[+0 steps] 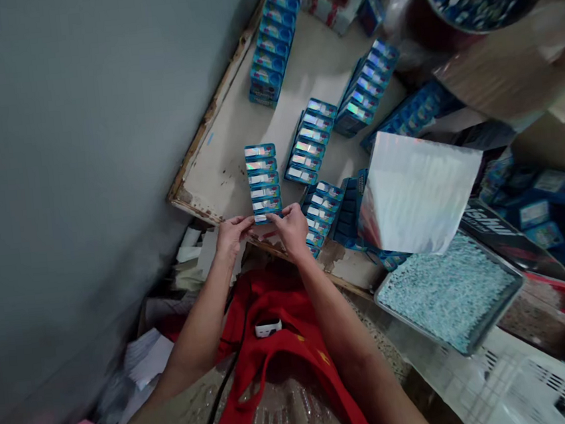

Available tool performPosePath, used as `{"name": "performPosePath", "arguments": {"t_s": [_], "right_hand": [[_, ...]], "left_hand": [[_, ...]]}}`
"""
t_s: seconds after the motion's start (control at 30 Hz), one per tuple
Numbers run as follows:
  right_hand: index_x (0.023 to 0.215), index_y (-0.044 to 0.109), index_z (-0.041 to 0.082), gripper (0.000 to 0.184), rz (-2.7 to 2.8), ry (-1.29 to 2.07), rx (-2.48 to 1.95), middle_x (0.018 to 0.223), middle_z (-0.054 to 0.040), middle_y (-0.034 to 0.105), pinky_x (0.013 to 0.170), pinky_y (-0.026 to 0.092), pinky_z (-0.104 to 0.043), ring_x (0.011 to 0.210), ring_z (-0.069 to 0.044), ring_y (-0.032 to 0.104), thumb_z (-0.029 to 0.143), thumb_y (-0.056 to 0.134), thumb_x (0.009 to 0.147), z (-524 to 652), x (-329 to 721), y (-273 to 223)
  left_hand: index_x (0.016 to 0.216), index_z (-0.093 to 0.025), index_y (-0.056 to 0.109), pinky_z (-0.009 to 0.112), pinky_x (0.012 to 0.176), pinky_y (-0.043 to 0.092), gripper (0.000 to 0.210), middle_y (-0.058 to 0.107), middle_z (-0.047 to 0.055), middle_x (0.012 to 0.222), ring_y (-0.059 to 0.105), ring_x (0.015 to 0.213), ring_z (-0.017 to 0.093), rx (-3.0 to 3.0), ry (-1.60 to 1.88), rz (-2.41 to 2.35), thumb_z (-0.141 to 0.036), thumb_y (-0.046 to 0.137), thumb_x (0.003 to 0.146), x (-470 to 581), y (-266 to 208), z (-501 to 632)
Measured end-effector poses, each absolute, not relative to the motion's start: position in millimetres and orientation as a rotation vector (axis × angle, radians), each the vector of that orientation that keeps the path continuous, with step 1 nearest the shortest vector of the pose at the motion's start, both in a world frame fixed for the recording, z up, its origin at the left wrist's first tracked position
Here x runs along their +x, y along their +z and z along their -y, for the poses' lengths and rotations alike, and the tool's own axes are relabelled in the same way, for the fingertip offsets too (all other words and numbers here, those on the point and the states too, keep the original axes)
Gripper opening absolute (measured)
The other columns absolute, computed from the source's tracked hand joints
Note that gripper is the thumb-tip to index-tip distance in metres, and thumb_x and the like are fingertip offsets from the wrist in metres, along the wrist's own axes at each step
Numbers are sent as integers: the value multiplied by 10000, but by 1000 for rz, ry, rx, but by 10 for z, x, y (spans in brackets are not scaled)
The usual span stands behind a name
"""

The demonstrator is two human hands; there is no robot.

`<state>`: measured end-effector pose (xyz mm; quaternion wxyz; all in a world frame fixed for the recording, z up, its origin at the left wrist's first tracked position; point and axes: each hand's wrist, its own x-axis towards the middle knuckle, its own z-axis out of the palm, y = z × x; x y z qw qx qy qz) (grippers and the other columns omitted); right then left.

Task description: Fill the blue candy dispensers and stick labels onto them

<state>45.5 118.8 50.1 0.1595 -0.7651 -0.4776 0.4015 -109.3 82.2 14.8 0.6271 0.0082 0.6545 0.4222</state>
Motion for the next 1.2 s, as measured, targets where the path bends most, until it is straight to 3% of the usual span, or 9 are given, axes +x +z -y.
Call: {"name": "performPosePath", "arguments": {"t_s": [0.23,0.37,0.47,0.57,0.77,0.87,1.0,1.1,1.2], "right_hand": [[844,524,249,188,1372,1305,-2233,645,56,565,605,369,-278,572,-169,557,393,641,812,-1329,491,729],[885,577,244,345,1388,1467,-2085,615,43,565,585,405,-288,550,-182,564,588,587,870,-1257,588,1008],[960,603,237,382,1503,1542,-1928,611,56,529,586,419,-285,571,-178,555,608,599,873,-1187,700,1249],[1075,608,228,383,1623,1532,-1845,653,58,535,617,424,-290,609,-171,542,550,635,869,-1186,804,1482],[1185,600,220,356,1694,1459,-1782,805,14,621,715,437,-308,745,-185,582,426,627,895,-1481,935,1789],[1177,631,221,327,1683,1458,-1783,819,0,643,709,424,-306,754,-188,587,432,610,928,-1666,971,1895],[1154,660,220,320,1520,1547,-1776,815,-5,644,701,428,-294,755,-182,594,455,606,944,-1816,1070,2021],[1135,661,207,347,1328,1703,-1737,789,2,628,690,444,-284,737,-173,588,494,609,947,-1883,1192,2067],[1128,655,199,381,1126,1764,-1736,792,4,622,688,465,-277,741,-169,585,527,621,938,-1953,1303,2059]], "left_hand": [[1175,-153,752,260,652,548,488,700,4,712,668,641,156,237,1065,-1852,-312,829,721,-1123,-154,-845],[1174,-170,750,329,897,578,384,766,117,1027,733,959,227,693,1194,-1956,-426,702,892,-1407,-19,-1306],[1198,-169,728,367,1026,539,382,736,157,1213,706,1123,256,940,1215,-1887,-440,669,935,-1544,145,-1992],[1263,-156,685,398,1084,505,437,718,176,1268,681,1201,288,1079,1153,-1878,-384,741,895,-1532,300,-2735],[1578,-146,366,514,1232,342,1068,477,253,1564,419,1494,414,1295,1034,-2066,-373,930,701,-1193,627,-3796],[1624,-144,275,558,1242,300,1124,383,273,1621,306,1545,453,1360,875,-2156,-498,879,745,-1015,765,-4295],[1632,-103,233,595,1175,353,1246,355,327,1609,350,1501,483,1288,578,-2321,-614,879,697,-905,813,-5090],[1601,-73,264,569,1095,427,1297,404,355,1561,456,1425,466,1208,336,-2333,-529,966,611,-865,755,-5595],[1537,-66,349,525,1086,429,1139,473,328,1513,501,1387,415,1354,157,-2310,-394,976,644,-785,676,-5910]]}}
